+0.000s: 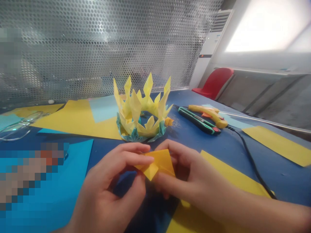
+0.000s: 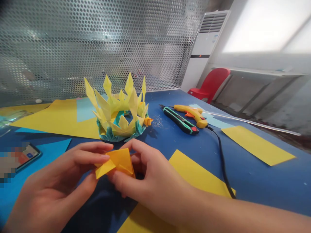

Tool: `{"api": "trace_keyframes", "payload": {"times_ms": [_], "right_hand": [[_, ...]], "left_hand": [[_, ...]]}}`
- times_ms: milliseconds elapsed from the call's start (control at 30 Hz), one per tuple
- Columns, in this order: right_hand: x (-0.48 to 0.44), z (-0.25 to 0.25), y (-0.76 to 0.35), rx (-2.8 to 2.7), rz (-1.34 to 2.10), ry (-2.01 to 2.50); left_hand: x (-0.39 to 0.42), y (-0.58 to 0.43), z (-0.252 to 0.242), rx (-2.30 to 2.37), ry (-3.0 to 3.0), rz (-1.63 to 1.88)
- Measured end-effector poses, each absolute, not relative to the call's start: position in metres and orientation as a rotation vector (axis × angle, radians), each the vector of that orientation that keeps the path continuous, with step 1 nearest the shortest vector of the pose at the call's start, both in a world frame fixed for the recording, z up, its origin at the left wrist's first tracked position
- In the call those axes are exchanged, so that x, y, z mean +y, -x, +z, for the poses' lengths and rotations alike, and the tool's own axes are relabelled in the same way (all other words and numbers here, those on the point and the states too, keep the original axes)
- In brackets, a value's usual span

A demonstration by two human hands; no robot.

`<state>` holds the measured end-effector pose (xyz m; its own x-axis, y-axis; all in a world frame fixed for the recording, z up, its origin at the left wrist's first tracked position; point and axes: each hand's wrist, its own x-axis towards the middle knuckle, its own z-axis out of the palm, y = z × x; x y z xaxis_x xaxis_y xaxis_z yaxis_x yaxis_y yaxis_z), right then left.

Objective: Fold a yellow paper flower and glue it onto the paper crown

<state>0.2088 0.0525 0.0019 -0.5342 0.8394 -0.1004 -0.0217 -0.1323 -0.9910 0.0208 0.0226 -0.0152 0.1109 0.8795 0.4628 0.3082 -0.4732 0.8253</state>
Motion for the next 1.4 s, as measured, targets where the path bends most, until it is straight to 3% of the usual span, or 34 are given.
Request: {"api": "trace_keyframes", "payload": {"times_ms": [200,433,633,1100,1400], "right_hand": [[0.053,0.005,-0.209,-1.725,1.409,1.014],[0.047,0.007,-0.211,-1.935,1.021,1.052],[0.044,0.007,-0.210,-1.964,0.999,1.002],[0.044,0.006,-0.212,-2.046,1.044,1.009],[0.046,0.010,-0.214,-2.009,1.167,1.042]], "left_hand": [[0.021,-0.030,-0.013,1.079,-1.788,1.490],[0.022,-0.030,-0.003,1.038,-1.253,1.329],[0.029,-0.030,0.003,1.051,-1.168,0.969],[0.028,-0.031,0.002,1.173,-1.192,1.053],[0.033,-0.021,-0.007,1.011,-1.181,0.971]]}}
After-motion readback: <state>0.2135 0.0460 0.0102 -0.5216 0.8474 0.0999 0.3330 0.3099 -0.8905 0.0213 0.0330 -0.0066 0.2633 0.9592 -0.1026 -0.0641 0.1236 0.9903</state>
